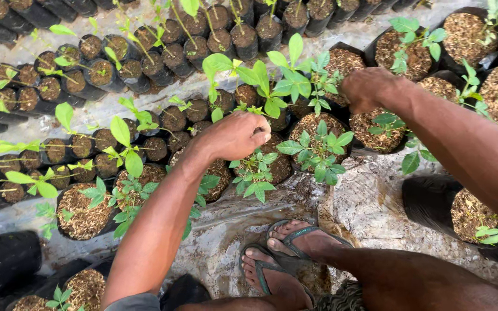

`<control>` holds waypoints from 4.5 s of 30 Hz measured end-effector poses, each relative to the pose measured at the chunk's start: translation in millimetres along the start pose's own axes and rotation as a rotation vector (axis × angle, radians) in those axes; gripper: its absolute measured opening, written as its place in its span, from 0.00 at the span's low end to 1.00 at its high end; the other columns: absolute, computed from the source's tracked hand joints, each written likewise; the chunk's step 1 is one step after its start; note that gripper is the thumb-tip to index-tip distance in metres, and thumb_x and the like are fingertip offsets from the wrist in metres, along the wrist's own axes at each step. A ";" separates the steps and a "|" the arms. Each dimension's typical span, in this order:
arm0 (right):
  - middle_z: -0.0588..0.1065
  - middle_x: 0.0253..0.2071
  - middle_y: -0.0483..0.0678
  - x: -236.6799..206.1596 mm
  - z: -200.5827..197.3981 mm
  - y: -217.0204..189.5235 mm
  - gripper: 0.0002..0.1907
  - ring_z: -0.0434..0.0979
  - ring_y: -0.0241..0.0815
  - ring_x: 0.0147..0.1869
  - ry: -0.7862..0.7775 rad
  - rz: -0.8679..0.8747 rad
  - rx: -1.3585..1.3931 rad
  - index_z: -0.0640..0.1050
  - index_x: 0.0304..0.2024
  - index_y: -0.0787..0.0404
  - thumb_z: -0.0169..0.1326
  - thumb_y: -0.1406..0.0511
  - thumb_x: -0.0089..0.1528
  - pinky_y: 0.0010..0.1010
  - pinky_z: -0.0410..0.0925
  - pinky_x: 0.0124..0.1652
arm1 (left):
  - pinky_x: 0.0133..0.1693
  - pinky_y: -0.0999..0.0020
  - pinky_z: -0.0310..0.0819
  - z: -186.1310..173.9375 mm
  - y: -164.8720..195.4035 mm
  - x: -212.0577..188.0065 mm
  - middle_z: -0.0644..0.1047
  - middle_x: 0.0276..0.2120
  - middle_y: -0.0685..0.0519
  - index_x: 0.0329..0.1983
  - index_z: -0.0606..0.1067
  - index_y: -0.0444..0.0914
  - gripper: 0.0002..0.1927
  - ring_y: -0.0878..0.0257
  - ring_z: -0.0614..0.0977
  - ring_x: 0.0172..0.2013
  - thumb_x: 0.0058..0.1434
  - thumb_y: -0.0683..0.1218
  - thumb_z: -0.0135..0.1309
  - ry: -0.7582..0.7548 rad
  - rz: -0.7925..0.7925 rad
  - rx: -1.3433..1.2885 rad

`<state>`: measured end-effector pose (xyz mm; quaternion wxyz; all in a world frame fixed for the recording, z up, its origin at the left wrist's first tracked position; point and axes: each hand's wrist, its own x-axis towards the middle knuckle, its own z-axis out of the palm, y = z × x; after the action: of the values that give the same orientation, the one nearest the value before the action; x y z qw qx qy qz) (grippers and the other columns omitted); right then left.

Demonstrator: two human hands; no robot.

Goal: The person repeatedly picks up small potted seedlings from a nursery floor and places them into new positions among other seedlings. The person handles the seedlings one at a time, moving them between rows and adjusting their placement throughout the clip.

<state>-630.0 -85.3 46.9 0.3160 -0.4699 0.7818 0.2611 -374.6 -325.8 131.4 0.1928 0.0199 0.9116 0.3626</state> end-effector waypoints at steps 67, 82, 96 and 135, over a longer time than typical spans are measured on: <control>0.62 0.21 0.42 -7.4 -6.2 58.7 0.18 0.57 0.33 0.20 0.226 0.556 0.418 0.74 0.32 0.61 0.38 0.62 0.71 0.27 0.60 0.20 | 0.32 0.51 0.73 109.8 -6.8 216.0 0.81 0.32 0.47 0.34 0.80 0.39 0.07 0.51 0.83 0.31 0.61 0.47 0.56 0.584 -0.372 -0.145; 0.71 0.19 0.56 -183.0 -128.2 -3.7 0.16 0.74 0.54 0.24 0.992 -0.150 0.181 0.76 0.25 0.63 0.56 0.62 0.66 0.46 0.70 0.29 | 0.44 0.49 0.74 -40.0 53.2 -43.8 0.79 0.42 0.39 0.46 0.78 0.34 0.22 0.40 0.80 0.42 0.50 0.49 0.65 0.925 0.403 0.675; 0.63 0.11 0.43 -174.5 -64.9 -292.4 0.19 0.66 0.38 0.10 0.149 -1.071 0.261 0.70 0.15 0.61 0.43 0.68 0.62 0.35 0.63 0.12 | 0.37 0.54 0.80 182.0 -96.1 -427.5 0.81 0.39 0.40 0.48 0.78 0.33 0.16 0.48 0.83 0.34 0.60 0.45 0.57 0.528 -0.928 -1.110; 0.76 0.45 0.62 -97.2 208.9 47.4 0.29 0.82 0.54 0.40 0.991 0.944 2.203 0.74 0.50 0.73 0.55 0.51 0.63 0.42 0.76 0.31 | 0.41 0.50 0.75 325.7 60.8 116.6 0.81 0.27 0.40 0.29 0.79 0.32 0.39 0.47 0.84 0.32 0.68 0.69 0.38 -0.203 -0.280 -0.600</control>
<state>-585.8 137.4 -14.6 0.0906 0.3091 0.7058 -0.6309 -369.6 -47.6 -83.1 0.3279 -0.1270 0.7344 0.5806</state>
